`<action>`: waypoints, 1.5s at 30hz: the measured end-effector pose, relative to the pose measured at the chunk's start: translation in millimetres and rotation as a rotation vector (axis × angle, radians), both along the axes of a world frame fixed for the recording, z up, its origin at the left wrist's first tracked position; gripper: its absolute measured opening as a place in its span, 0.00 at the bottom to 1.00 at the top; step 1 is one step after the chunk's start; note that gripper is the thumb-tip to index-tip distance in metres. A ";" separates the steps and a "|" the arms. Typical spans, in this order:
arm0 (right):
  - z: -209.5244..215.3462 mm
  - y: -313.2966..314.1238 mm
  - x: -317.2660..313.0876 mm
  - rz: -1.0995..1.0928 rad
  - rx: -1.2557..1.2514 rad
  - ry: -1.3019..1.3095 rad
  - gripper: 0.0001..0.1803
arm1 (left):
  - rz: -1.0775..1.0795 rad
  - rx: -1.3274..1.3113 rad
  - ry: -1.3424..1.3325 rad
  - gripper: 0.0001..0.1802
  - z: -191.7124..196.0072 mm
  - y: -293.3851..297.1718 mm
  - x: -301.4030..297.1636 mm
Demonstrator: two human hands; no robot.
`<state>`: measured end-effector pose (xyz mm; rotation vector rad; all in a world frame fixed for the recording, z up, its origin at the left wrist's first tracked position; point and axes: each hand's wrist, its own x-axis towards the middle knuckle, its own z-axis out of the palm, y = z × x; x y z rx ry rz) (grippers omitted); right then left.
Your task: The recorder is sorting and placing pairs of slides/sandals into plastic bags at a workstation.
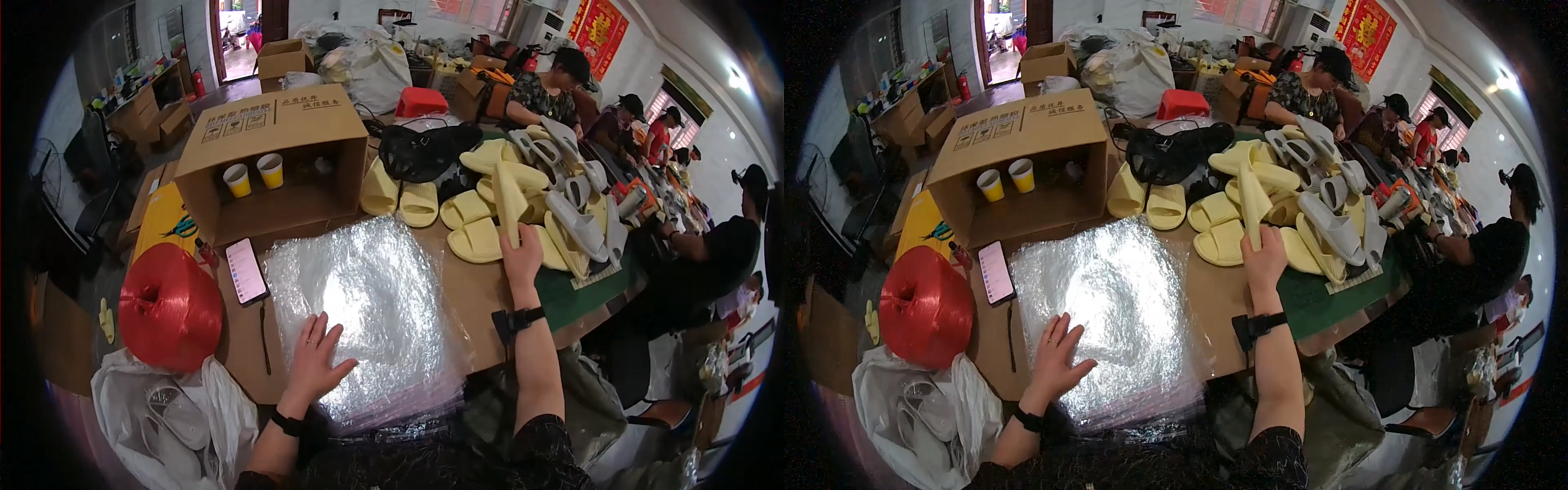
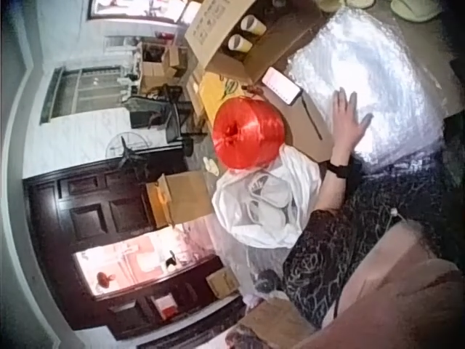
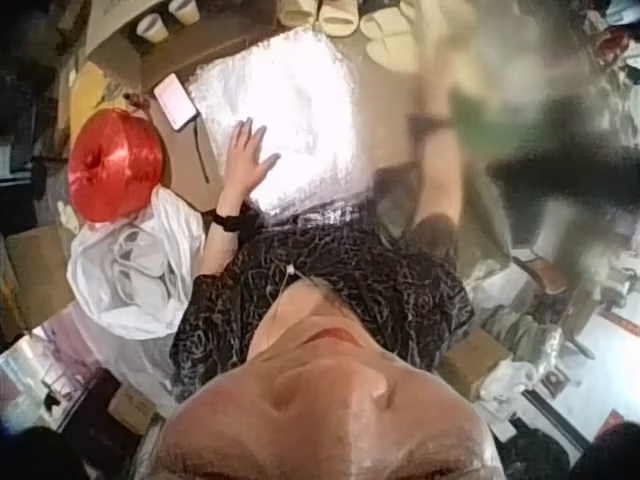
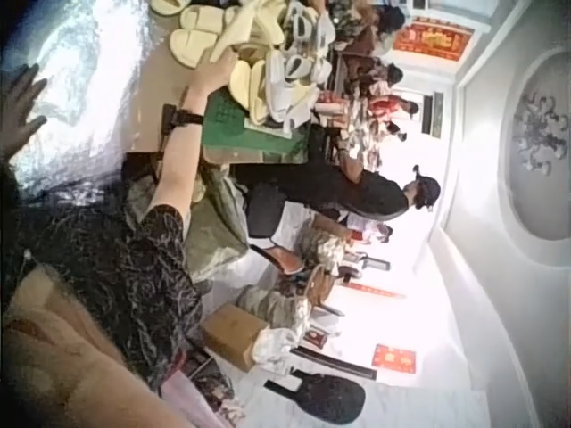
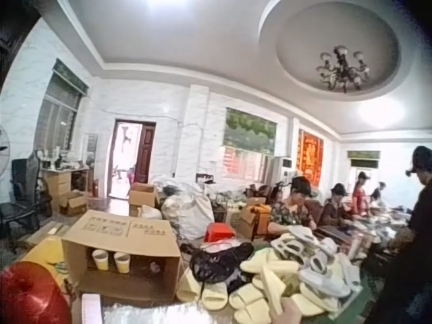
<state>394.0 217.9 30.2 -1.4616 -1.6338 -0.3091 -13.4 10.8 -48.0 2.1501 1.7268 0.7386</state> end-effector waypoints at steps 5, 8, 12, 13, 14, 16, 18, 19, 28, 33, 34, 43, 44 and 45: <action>44.6 -55.9 -44.5 0.065 0.118 0.164 0.11 | -0.003 -0.024 -0.024 0.39 -2.6 4.0 -0.2; 58.9 -76.4 -70.0 0.117 0.105 0.212 0.13 | -0.009 -0.017 -0.042 0.39 -1.2 4.8 0.3; 67.4 -100.2 -102.4 0.215 0.141 0.100 0.17 | -0.003 -0.014 -0.028 0.38 0.6 4.7 -0.4; 69.1 -107.9 -113.7 0.275 0.154 0.061 0.18 | -0.001 -0.023 -0.026 0.39 2.1 4.7 0.7; 70.3 -115.3 -126.3 0.294 0.177 -0.054 0.20 | 0.004 -0.031 -0.025 0.39 2.5 4.4 0.5; 63.0 -134.9 -148.2 0.378 0.087 -0.157 0.21 | 0.002 -0.018 -0.026 0.39 -2.0 3.8 -1.4; 49.2 -145.9 -165.6 0.514 -0.076 -0.297 0.24 | -0.006 -0.002 -0.026 0.39 -2.7 3.4 -1.0; 37.4 -148.9 -172.3 0.620 -0.110 -0.292 0.25 | -0.003 -0.007 -0.032 0.39 -1.2 2.9 -0.2; -24.7 -178.2 -186.4 0.729 -0.493 -0.365 0.22 | -0.007 -0.019 -0.042 0.40 -6.4 4.9 -0.6; -16.9 -174.1 -160.6 0.745 -0.610 -0.421 0.22 | -0.008 -0.009 -0.038 0.40 -3.9 7.9 -2.1; -17.5 -165.9 -156.0 0.711 -0.577 -0.382 0.24 | -0.010 -0.006 -0.029 0.41 -4.1 8.0 -3.3; -68.0 -102.0 -166.6 0.536 -0.554 -0.211 0.23 | -0.045 0.015 -0.027 0.41 -4.8 8.6 -1.8; -65.4 -98.9 -169.0 0.568 -0.530 -0.159 0.18 | -0.039 0.015 -0.026 0.41 -7.5 8.3 -2.4; -61.6 -96.8 -168.3 0.572 -0.529 -0.159 0.18 | -0.043 0.006 0.012 0.42 -10.1 8.8 -1.9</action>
